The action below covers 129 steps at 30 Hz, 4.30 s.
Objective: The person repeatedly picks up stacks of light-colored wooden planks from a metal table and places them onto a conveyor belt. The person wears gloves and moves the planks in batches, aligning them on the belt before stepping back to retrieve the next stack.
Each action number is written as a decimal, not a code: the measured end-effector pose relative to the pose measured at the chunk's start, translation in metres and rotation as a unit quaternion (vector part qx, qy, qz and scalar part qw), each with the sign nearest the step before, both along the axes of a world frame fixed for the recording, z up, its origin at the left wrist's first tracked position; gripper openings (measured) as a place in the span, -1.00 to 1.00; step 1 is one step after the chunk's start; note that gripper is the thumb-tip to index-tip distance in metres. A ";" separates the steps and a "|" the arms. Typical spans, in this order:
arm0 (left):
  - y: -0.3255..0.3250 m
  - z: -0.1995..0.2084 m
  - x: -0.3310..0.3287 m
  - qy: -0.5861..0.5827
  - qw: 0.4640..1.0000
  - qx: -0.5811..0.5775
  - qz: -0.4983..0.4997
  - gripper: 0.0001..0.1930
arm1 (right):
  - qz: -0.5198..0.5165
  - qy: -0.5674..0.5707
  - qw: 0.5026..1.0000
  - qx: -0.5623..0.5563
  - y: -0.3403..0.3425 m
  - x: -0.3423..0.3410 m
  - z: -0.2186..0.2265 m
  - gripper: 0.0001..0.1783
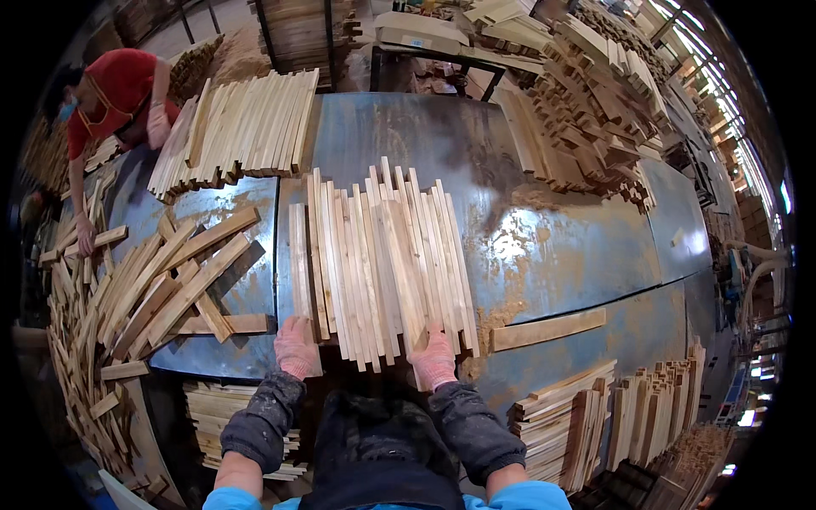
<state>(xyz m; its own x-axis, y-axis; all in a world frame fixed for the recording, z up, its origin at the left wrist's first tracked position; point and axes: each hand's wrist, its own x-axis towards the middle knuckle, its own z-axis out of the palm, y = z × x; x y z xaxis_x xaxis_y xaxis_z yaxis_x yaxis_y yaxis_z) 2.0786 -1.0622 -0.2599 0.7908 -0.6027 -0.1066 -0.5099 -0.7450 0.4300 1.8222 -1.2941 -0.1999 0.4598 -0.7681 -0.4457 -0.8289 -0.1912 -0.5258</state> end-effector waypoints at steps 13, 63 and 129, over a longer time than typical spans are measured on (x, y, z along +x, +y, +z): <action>-0.084 -0.004 0.062 0.274 0.956 -0.041 0.096 -0.37 | -0.127 -0.171 0.914 0.344 0.025 -0.036 0.003 -0.20; 0.040 0.122 -0.130 0.210 0.837 -0.322 0.388 -0.28 | 0.435 -0.187 0.876 0.091 0.106 0.043 0.036 -0.17; 0.011 0.020 0.021 0.084 0.987 -0.067 0.122 -0.29 | 0.033 -0.253 0.965 -0.065 -0.035 0.035 -0.028 -0.38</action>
